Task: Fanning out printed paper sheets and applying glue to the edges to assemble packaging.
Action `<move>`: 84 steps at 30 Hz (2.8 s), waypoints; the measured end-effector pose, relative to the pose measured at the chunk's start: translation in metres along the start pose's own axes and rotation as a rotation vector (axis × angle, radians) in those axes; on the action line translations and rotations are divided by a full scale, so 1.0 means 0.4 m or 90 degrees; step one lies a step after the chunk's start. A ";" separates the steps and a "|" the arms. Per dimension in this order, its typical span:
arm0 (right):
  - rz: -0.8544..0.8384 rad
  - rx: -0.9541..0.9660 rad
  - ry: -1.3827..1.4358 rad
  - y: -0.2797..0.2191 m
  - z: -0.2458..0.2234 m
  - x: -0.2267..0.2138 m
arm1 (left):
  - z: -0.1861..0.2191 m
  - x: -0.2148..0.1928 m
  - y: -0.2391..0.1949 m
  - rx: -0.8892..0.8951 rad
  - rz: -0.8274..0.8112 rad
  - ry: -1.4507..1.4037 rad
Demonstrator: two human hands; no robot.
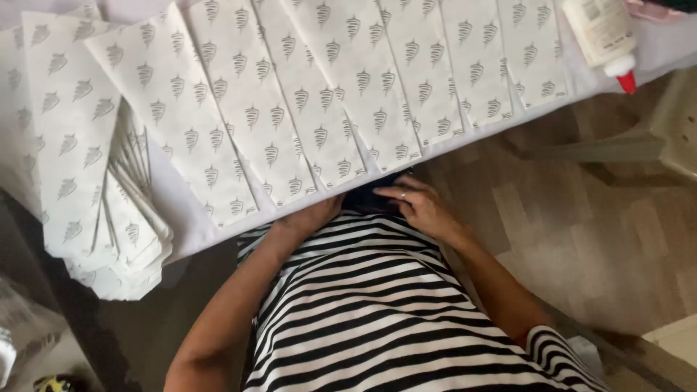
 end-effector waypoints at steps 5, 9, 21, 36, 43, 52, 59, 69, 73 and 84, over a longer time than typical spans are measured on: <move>-0.092 -0.014 -0.003 0.017 -0.030 0.020 | -0.004 -0.090 0.070 0.013 -0.032 0.145; -0.053 -0.025 -0.043 -0.017 0.080 0.082 | -0.003 -0.114 0.097 -0.088 -0.069 0.001; 0.240 0.008 -0.025 -0.051 0.158 0.079 | -0.011 -0.084 0.056 -0.148 -0.084 -0.060; 0.192 0.147 0.093 -0.092 0.266 0.088 | -0.172 0.068 -0.308 -0.206 -0.106 -0.155; 0.094 -0.030 0.014 -0.027 0.104 0.035 | -0.042 0.041 -0.075 -0.224 -0.110 -0.209; 0.165 0.224 -0.081 -0.088 0.320 0.062 | -0.001 0.002 -0.079 -0.264 -0.117 -0.254; 0.034 0.247 -0.071 -0.049 0.167 -0.068 | -0.003 -0.020 -0.127 -0.306 -0.115 -0.285; 0.319 -0.295 -0.304 0.174 -0.309 -0.521 | 0.026 -0.496 0.078 -0.234 0.186 -0.389; 0.293 -0.080 -0.380 0.248 -0.211 -0.499 | -0.148 -0.485 -0.016 -0.274 0.213 -0.003; 0.082 0.290 -0.449 0.285 -0.274 -0.344 | -0.208 -0.298 -0.007 -0.425 -0.004 0.184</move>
Point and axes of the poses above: each hand's wrist, its own y-axis towards the middle knuckle, its own x-axis out of the palm, z = x × y, the point moved 7 cm from there along y, towards the middle knuckle, and after that the axes turned 14 degrees about z, right-handed, at the moved point
